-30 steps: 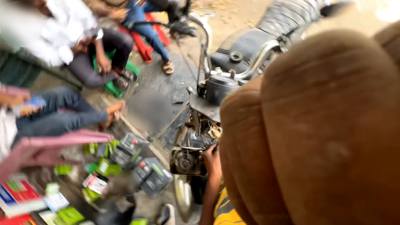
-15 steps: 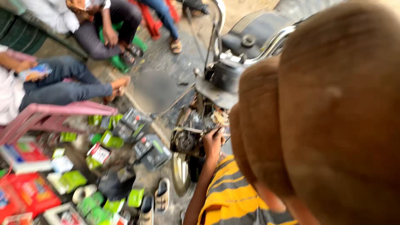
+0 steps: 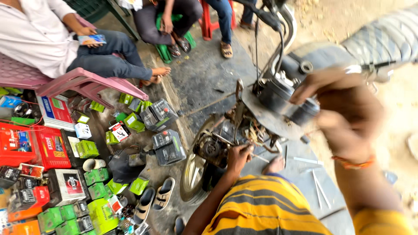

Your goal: The person manipulates electrical wires and connectors on the front of a motorcycle by hand, pulling apart several connectors and twisting wires together.

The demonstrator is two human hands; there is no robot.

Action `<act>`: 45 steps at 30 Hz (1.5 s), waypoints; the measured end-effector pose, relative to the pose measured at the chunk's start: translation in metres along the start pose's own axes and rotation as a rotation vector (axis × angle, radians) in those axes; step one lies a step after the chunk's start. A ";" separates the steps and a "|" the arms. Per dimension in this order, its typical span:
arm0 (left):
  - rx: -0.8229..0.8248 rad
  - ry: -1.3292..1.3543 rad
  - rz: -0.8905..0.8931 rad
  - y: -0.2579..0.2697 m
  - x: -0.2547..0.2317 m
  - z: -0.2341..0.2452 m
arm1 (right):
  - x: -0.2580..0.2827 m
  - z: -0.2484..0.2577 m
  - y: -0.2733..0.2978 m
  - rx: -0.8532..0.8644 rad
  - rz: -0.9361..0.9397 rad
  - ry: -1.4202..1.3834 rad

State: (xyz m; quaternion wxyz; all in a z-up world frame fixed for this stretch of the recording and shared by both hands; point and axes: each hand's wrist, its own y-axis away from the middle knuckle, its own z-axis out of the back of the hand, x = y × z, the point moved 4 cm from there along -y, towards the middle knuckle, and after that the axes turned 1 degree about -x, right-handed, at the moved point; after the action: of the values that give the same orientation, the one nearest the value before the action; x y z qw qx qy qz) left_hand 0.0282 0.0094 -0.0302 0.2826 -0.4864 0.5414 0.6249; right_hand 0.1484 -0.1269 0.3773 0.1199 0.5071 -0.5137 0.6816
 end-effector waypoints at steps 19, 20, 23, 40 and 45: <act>-0.011 0.110 0.290 -0.009 0.013 -0.004 | -0.224 0.031 0.257 0.452 -0.988 0.926; -0.009 0.080 0.258 -0.005 0.010 -0.005 | -0.232 0.031 0.264 0.496 -1.009 0.987; -0.036 -0.011 0.203 -0.005 0.002 -0.012 | -0.261 0.031 0.280 0.511 -1.053 1.006; -0.053 0.094 0.199 0.005 -0.008 -0.010 | -0.288 0.012 0.294 -0.383 -1.445 -0.196; -0.221 0.016 0.144 0.006 0.001 -0.013 | -0.287 0.007 0.291 -0.354 -1.433 -0.201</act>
State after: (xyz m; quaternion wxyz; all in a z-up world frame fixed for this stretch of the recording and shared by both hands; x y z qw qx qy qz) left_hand 0.0261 -0.0049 -0.0278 0.1775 -0.4796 0.5050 0.6953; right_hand 0.0847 -0.1589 -0.0251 0.5672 0.7508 -0.1679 0.2940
